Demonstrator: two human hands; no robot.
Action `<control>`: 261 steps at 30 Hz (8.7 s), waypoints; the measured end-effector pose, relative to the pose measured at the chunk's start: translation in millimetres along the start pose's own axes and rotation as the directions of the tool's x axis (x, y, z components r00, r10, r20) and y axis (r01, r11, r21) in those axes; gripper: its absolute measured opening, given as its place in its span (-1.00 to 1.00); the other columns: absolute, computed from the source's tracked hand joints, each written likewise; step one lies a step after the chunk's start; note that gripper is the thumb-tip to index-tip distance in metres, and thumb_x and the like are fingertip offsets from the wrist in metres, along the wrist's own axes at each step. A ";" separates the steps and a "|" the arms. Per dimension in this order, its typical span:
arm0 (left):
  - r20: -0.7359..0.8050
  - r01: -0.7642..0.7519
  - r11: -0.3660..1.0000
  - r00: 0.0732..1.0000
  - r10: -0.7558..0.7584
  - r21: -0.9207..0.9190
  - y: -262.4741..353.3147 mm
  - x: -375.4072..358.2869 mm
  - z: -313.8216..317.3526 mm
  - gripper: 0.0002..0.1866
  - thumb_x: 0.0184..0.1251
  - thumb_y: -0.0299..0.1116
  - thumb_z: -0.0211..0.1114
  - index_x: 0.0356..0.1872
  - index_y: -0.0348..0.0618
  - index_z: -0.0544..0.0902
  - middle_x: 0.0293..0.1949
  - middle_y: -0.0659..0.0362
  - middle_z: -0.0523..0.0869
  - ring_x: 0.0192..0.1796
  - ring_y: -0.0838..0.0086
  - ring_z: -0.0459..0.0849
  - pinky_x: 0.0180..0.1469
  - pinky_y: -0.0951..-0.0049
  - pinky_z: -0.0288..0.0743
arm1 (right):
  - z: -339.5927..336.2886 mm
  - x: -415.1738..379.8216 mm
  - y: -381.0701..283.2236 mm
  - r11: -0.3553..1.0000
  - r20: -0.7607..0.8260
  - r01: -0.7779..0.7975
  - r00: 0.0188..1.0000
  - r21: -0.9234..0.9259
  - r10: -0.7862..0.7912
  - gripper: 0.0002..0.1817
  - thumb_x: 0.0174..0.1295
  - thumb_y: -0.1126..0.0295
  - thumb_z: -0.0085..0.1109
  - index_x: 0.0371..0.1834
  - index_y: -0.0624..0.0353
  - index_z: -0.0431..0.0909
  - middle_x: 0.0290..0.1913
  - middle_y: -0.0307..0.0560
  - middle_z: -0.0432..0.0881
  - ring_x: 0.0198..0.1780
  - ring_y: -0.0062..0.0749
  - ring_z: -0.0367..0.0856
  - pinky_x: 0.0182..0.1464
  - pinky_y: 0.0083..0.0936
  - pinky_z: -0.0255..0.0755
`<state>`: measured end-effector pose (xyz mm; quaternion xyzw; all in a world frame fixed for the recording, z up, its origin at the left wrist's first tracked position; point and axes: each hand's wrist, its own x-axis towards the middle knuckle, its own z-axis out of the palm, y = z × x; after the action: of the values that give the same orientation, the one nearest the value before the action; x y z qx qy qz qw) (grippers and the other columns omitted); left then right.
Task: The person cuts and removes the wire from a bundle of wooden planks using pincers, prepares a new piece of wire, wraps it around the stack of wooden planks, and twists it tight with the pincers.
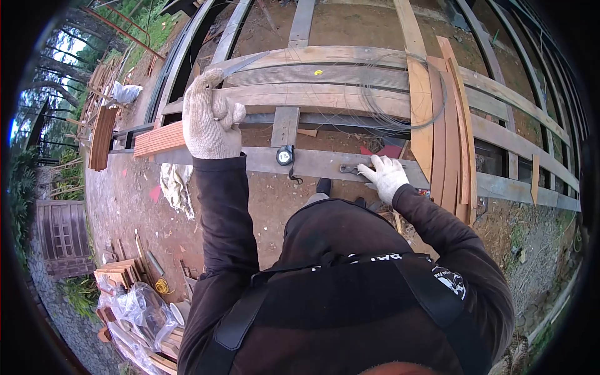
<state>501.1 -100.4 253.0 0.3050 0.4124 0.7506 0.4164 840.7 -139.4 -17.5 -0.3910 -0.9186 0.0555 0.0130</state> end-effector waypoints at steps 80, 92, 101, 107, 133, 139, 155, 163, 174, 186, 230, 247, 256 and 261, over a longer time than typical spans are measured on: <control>0.221 0.403 0.565 0.639 -0.736 0.720 -146.4 -49.6 38.6 -0.80 0.45 -0.20 0.42 -0.17 -0.12 0.78 -0.53 0.34 0.55 -0.59 0.68 0.39 -0.56 0.58 0.31 | -79.6 -22.8 -47.2 0.336 0.278 -0.451 0.847 0.827 0.453 -0.60 0.41 0.20 0.32 0.16 0.24 0.61 -0.18 0.20 0.76 -0.08 0.06 0.79 0.04 -0.22 0.60; 0.300 0.611 0.652 0.584 -0.754 0.448 -152.4 -52.2 35.2 -0.85 0.47 -0.30 0.40 -0.17 -0.16 0.77 -0.57 0.35 0.55 -0.62 0.70 0.38 -0.57 0.60 0.26 | -72.5 -24.5 -47.7 0.428 0.107 -0.359 0.854 0.830 0.508 -0.66 0.43 0.23 0.28 0.09 0.25 0.60 -0.28 0.18 0.76 -0.17 0.17 0.79 -0.07 -0.13 0.61; 0.203 0.404 0.635 0.717 -0.667 0.659 -157.3 -62.1 41.9 -0.80 0.43 -0.28 0.37 -0.20 -0.22 0.75 -0.42 0.24 0.71 -0.45 0.63 0.56 -0.37 0.52 0.47 | -51.8 -22.5 -47.2 0.325 0.156 -0.339 0.865 0.883 0.477 -0.67 0.44 0.18 0.28 0.00 0.26 0.61 -0.24 0.33 0.75 -0.07 0.33 0.74 -0.03 -0.02 0.59; 0.249 0.208 0.634 0.795 -0.553 0.745 -172.2 -46.5 30.5 -0.66 0.45 -0.18 0.39 0.04 -0.24 0.70 -0.47 0.31 0.61 -0.50 0.68 0.48 -0.53 0.56 0.35 | -40.3 -27.0 -31.3 0.315 0.217 -0.475 0.772 0.822 0.597 -0.60 0.40 0.14 0.31 0.08 0.26 0.65 -0.29 0.11 0.74 -0.26 -0.17 0.77 -0.12 -0.25 0.59; 0.152 -0.289 0.757 0.957 0.248 0.586 176.6 -46.3 -29.9 -0.66 0.69 -0.32 0.16 0.26 -0.34 0.65 -0.50 0.38 0.45 -0.62 0.76 0.17 -0.51 0.66 0.09 | -126.3 32.4 -69.2 -0.052 -0.345 0.412 0.819 0.910 0.459 -0.18 0.44 0.59 0.11 0.75 0.23 0.02 0.52 0.13 0.47 0.52 -0.02 0.48 0.58 -0.07 0.31; 0.118 -0.376 0.708 0.915 0.387 0.598 195.9 -64.8 -23.5 -0.62 0.70 -0.30 0.14 0.27 -0.41 0.62 -0.50 0.37 0.43 -0.61 0.77 0.18 -0.54 0.67 0.10 | -203.9 114.6 -53.7 -0.541 -0.271 0.414 0.905 0.732 0.327 -0.41 0.45 0.52 0.12 0.52 0.43 0.24 -0.16 0.05 0.70 -0.04 -0.09 0.77 0.29 -0.04 0.61; 0.174 -0.285 0.958 0.944 0.281 -0.001 241.9 -58.4 -107.3 -0.58 0.78 -0.27 0.01 0.37 -0.42 0.49 -0.57 0.34 0.38 -0.68 0.72 0.19 -0.58 0.61 0.21 | -119.1 258.3 -126.4 -0.140 0.102 -0.181 0.892 0.973 -0.440 -0.77 0.22 0.47 0.50 -0.18 0.12 0.59 0.09 0.02 0.81 0.16 -0.36 0.73 0.27 -0.36 0.54; -0.435 -0.213 0.948 0.849 0.299 0.236 238.8 -80.1 -179.3 -0.66 0.73 -0.26 0.13 0.22 -0.36 0.60 -0.56 0.38 0.36 -0.65 0.70 0.16 -0.53 0.58 0.22 | -104.4 197.2 -150.1 0.115 0.299 -0.380 0.472 0.918 -0.829 -0.69 0.19 0.51 0.56 -0.11 0.18 0.59 0.04 0.04 0.82 0.11 -0.29 0.79 0.23 -0.32 0.65; -0.926 -0.136 0.989 0.362 0.104 0.058 215.8 -226.8 -374.3 -0.86 0.62 -0.34 0.21 -0.16 -0.16 0.62 -0.62 0.42 0.47 -0.74 0.70 0.18 -0.67 0.58 0.16 | -133.8 200.8 -136.9 0.410 0.515 -0.317 0.427 0.855 -0.743 -0.84 0.24 0.51 0.37 -0.19 0.18 0.58 -0.38 -0.17 0.73 -0.48 -0.62 0.60 -0.42 -0.61 0.44; -0.987 -0.014 1.000 0.158 0.006 0.004 95.1 -357.0 -311.7 -0.44 0.57 0.07 0.28 0.32 -0.15 0.50 0.28 -0.04 0.64 0.29 0.30 0.66 0.40 -0.08 0.52 | -136.4 212.8 -146.8 0.132 0.406 -0.458 0.575 0.879 -0.711 -0.90 0.28 0.53 0.24 -0.18 0.25 0.57 -0.38 -0.03 0.74 -0.51 -0.54 0.64 -0.40 -0.51 0.60; -0.734 0.186 0.983 0.667 -0.131 -0.007 -76.0 -227.8 -107.8 -0.81 0.39 -0.53 0.47 -0.04 -0.29 0.71 -0.16 0.10 0.83 -0.19 0.50 0.80 -0.10 0.50 0.72 | -159.5 238.5 -133.9 0.538 0.188 0.320 0.700 0.780 -0.689 -0.53 0.46 0.28 0.28 0.38 0.18 0.59 -0.12 -0.01 0.78 -0.06 -0.35 0.78 0.08 -0.38 0.61; -0.723 0.050 0.991 0.688 0.059 0.128 -63.5 -220.7 -101.8 -0.74 0.35 -0.57 0.49 0.02 -0.31 0.68 -0.16 0.06 0.82 -0.19 0.43 0.83 -0.13 0.42 0.78 | -142.2 219.9 -109.7 0.417 0.115 0.761 0.419 0.496 -0.901 -0.31 0.26 0.54 0.23 0.53 0.18 0.41 0.11 0.24 0.61 0.09 0.19 0.71 0.11 -0.12 0.62; -0.766 0.123 0.982 0.643 0.031 0.143 -56.0 -221.2 -96.6 -0.69 0.31 -0.54 0.54 0.00 -0.32 0.64 -0.31 0.09 0.79 -0.38 0.49 0.76 -0.29 0.47 0.69 | -141.9 212.5 -115.9 0.420 -0.006 0.848 0.446 0.322 -0.895 -0.30 0.19 0.55 0.28 0.49 0.18 0.45 0.02 0.14 0.64 0.03 0.09 0.67 0.04 -0.10 0.59; -0.767 0.047 0.997 0.642 0.015 0.059 -65.7 -225.6 -100.3 -0.76 0.31 -0.63 0.48 -0.08 -0.26 0.64 -0.30 0.18 0.76 -0.38 0.58 0.70 -0.34 0.51 0.62 | -142.5 207.9 -125.6 0.371 -0.047 0.888 0.397 0.272 -0.916 -0.35 0.04 0.57 0.26 0.33 0.19 0.55 -0.01 0.12 0.64 -0.05 0.11 0.67 -0.06 -0.04 0.56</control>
<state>550.7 -314.3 122.3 -0.0297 0.5796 0.7899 0.1980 615.9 -63.1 134.1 0.1834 -0.9660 0.1779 0.0397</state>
